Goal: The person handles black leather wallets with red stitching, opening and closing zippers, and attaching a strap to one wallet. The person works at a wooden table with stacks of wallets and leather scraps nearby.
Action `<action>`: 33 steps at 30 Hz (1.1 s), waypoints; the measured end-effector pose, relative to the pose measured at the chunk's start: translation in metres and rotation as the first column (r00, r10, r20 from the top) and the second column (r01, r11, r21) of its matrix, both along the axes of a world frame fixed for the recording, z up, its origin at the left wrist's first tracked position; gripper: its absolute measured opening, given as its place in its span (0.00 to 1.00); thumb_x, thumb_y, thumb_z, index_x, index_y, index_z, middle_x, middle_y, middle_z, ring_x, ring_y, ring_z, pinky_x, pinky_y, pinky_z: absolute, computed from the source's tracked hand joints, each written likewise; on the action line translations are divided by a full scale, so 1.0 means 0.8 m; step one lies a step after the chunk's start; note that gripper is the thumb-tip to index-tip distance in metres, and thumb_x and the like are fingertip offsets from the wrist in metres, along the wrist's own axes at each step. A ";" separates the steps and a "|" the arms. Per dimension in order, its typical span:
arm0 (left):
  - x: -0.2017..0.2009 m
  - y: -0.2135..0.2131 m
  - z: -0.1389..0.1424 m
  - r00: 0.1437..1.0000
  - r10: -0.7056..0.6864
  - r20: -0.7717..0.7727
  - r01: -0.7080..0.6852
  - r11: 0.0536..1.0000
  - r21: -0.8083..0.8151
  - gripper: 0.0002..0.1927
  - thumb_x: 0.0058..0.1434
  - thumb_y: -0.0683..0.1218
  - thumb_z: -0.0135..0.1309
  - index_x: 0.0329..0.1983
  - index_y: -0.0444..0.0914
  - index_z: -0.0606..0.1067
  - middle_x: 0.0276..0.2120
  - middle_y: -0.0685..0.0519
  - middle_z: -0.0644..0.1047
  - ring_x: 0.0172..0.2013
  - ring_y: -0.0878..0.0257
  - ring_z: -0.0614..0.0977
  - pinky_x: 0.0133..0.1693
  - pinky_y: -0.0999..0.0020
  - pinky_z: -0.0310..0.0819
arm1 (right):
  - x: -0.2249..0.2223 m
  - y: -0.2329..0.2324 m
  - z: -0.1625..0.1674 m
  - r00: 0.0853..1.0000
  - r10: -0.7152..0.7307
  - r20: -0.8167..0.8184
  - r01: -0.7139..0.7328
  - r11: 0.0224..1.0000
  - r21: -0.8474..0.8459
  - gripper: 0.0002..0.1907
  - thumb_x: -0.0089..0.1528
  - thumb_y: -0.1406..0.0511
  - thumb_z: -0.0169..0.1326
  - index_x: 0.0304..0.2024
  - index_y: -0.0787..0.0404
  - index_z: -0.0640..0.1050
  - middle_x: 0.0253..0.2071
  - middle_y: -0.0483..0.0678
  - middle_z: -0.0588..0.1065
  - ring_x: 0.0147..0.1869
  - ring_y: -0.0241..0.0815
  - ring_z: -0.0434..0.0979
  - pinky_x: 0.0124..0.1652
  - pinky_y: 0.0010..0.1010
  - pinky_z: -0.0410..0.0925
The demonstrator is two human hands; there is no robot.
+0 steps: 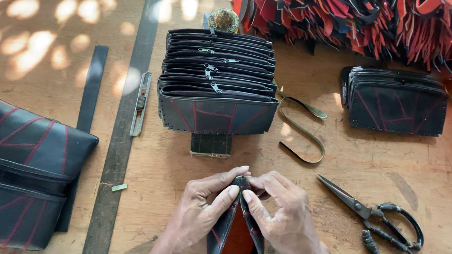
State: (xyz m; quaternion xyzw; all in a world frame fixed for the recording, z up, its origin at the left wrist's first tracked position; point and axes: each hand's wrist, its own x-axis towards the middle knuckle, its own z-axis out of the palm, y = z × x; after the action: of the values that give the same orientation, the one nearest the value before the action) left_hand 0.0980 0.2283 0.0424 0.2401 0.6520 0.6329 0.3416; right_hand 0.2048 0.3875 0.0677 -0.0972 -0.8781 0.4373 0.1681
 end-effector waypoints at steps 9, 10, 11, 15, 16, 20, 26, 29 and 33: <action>0.018 0.002 -0.004 0.982 0.071 -0.175 -0.062 0.996 0.056 0.20 0.69 0.41 0.48 0.63 0.34 0.73 0.52 0.45 0.82 0.51 0.59 0.84 0.54 0.66 0.76 | -0.005 0.010 0.015 0.995 0.078 0.067 -0.074 0.996 -0.056 0.11 0.58 0.67 0.62 0.40 0.68 0.80 0.34 0.51 0.79 0.37 0.43 0.83 0.38 0.31 0.75; 0.020 0.003 -0.004 0.979 0.076 -0.187 -0.065 0.996 0.064 0.20 0.69 0.41 0.48 0.63 0.33 0.73 0.52 0.45 0.82 0.51 0.59 0.84 0.54 0.66 0.76 | -0.005 0.009 0.017 0.992 0.068 0.106 -0.063 0.997 -0.050 0.11 0.57 0.67 0.62 0.39 0.68 0.80 0.33 0.51 0.79 0.36 0.43 0.83 0.37 0.31 0.74; 0.022 0.003 -0.004 0.976 0.084 -0.201 -0.071 0.995 0.073 0.19 0.70 0.40 0.48 0.64 0.33 0.73 0.51 0.45 0.82 0.51 0.59 0.84 0.54 0.66 0.76 | -0.006 0.008 0.017 0.988 0.058 0.142 -0.053 0.998 -0.042 0.10 0.57 0.67 0.62 0.37 0.68 0.80 0.33 0.51 0.79 0.36 0.43 0.83 0.37 0.31 0.74; 0.020 0.006 0.003 0.981 0.094 -0.169 -0.091 0.995 0.028 0.19 0.67 0.41 0.51 0.62 0.34 0.74 0.47 0.46 0.84 0.46 0.61 0.85 0.49 0.68 0.78 | -0.010 0.006 0.013 0.980 0.030 0.199 -0.027 0.999 -0.021 0.12 0.56 0.65 0.62 0.38 0.67 0.80 0.34 0.51 0.79 0.36 0.42 0.83 0.38 0.31 0.74; 0.018 0.006 0.005 0.984 0.129 -0.126 -0.130 0.991 -0.003 0.18 0.66 0.41 0.53 0.59 0.34 0.76 0.44 0.47 0.84 0.44 0.61 0.84 0.46 0.68 0.78 | -0.010 0.009 0.010 0.977 0.041 0.210 -0.025 0.997 -0.077 0.12 0.57 0.64 0.62 0.39 0.66 0.81 0.34 0.50 0.80 0.37 0.40 0.83 0.38 0.31 0.75; 0.012 -0.008 0.010 0.929 0.320 -0.187 -0.335 0.940 -0.057 0.13 0.62 0.42 0.59 0.49 0.34 0.80 0.36 0.51 0.84 0.36 0.66 0.84 0.39 0.71 0.81 | 0.003 0.035 -0.006 0.982 0.085 0.166 -0.071 0.994 -0.086 0.24 0.62 0.53 0.56 0.53 0.61 0.79 0.44 0.47 0.81 0.45 0.37 0.81 0.43 0.30 0.75; 0.023 -0.049 0.011 0.753 0.492 -0.437 -0.536 0.844 0.027 0.10 0.56 0.41 0.65 0.33 0.35 0.74 0.26 0.55 0.77 0.28 0.69 0.77 0.33 0.75 0.73 | 0.062 0.080 -0.026 0.965 -0.028 0.260 0.197 0.732 -0.652 0.38 0.67 0.43 0.42 0.65 0.65 0.70 0.51 0.55 0.77 0.48 0.46 0.77 0.47 0.37 0.72; 0.037 -0.055 0.021 0.837 0.451 -0.311 -0.491 0.869 -0.062 0.11 0.51 0.39 0.64 0.30 0.36 0.72 0.22 0.57 0.74 0.23 0.71 0.74 0.27 0.75 0.69 | 0.071 0.073 -0.034 0.996 0.061 0.068 0.002 0.730 -0.684 0.42 0.63 0.43 0.47 0.66 0.69 0.64 0.58 0.54 0.73 0.57 0.44 0.75 0.57 0.36 0.69; 0.061 -0.041 0.031 0.973 0.226 -0.045 -0.226 0.902 -0.366 0.08 0.50 0.40 0.63 0.27 0.36 0.74 0.18 0.55 0.71 0.19 0.69 0.70 0.24 0.70 0.61 | 0.058 0.043 -0.041 0.999 0.007 0.038 0.017 0.805 -0.593 0.40 0.57 0.54 0.62 0.62 0.65 0.60 0.63 0.54 0.65 0.71 0.44 0.64 0.68 0.39 0.58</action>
State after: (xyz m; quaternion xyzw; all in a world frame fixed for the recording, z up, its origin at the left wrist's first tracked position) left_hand 0.1466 0.1953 0.0673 0.0947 0.7829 0.5342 0.3045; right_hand 0.2511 0.4216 0.0349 -0.1554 -0.7003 0.6874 0.1135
